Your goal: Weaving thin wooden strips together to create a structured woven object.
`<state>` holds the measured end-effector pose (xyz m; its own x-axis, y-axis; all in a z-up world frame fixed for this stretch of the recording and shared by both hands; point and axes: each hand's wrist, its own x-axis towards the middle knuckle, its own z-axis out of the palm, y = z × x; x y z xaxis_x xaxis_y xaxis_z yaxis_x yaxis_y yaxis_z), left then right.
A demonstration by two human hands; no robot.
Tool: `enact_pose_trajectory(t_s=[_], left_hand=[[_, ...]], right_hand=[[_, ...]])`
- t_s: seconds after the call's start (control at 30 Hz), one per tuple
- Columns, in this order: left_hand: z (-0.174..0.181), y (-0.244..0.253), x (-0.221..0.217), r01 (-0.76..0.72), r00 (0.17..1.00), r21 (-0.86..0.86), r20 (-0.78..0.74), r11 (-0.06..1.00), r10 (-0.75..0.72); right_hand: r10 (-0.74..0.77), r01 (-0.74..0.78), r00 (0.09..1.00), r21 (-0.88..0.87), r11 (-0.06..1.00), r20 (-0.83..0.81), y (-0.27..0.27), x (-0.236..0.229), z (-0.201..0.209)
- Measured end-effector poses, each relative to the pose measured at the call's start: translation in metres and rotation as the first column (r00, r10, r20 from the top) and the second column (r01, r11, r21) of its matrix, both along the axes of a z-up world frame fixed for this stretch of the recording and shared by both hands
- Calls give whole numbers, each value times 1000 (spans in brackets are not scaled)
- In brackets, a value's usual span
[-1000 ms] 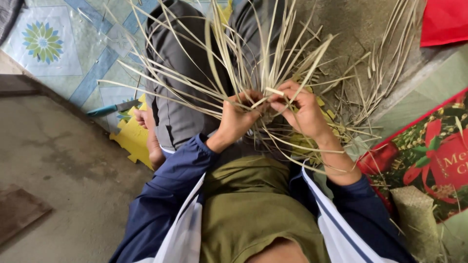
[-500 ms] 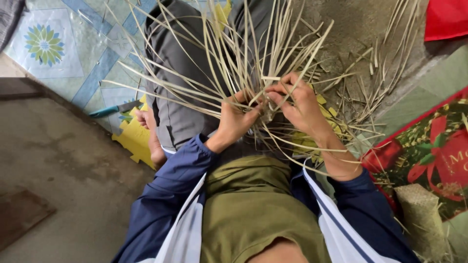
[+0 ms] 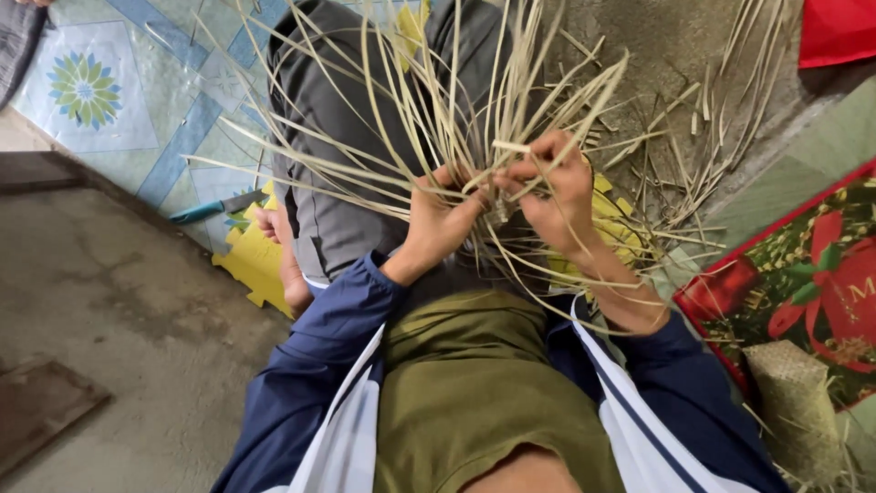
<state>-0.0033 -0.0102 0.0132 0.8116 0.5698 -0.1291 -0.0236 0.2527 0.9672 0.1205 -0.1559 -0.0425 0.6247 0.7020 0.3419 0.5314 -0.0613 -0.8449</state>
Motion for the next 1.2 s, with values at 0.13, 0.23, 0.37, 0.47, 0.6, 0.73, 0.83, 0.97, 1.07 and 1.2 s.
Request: enact_pose_trajectory(t_s=[0.13,0.23,0.37,0.47,0.6,0.73,0.83,0.97,1.07,1.2], left_hand=[[-25,-2,-2,-8,998,-60,-68,998,3],[-36,-6,-3,8,995,-131,-101,991,-21],[-27,-5,-2,26,995,-95,-90,995,-34],[-25,1,-1,35,999,-40,-29,999,-36],[-50,-6,-3,18,999,-97,-26,995,-20],[-33,-8,-3,31,999,-147,19,989,-29],[-34,-3,-4,59,997,-121,65,991,-52],[-38,1,-8,58,998,-27,31,998,-57],[-20,1,-3,44,999,-12,-9,999,-44],[-30,2,6,1,1000,-70,-29,998,-3]], right_hand=[[-49,43,994,65,997,96,-9,-17,7],[-51,39,982,73,997,179,-16,-21,6],[8,-16,988,47,999,151,-21,-25,0],[77,-81,995,-67,994,-69,-36,-32,-11],[14,-18,998,-71,997,-53,-27,-32,11],[-45,44,999,-19,999,-30,-19,-20,6],[-53,54,999,32,998,-5,-4,-10,10],[-49,49,996,6,999,-69,13,-7,21],[-32,30,992,-25,999,-123,8,-8,-10],[-96,92,992,-56,994,-79,10,-12,30]])
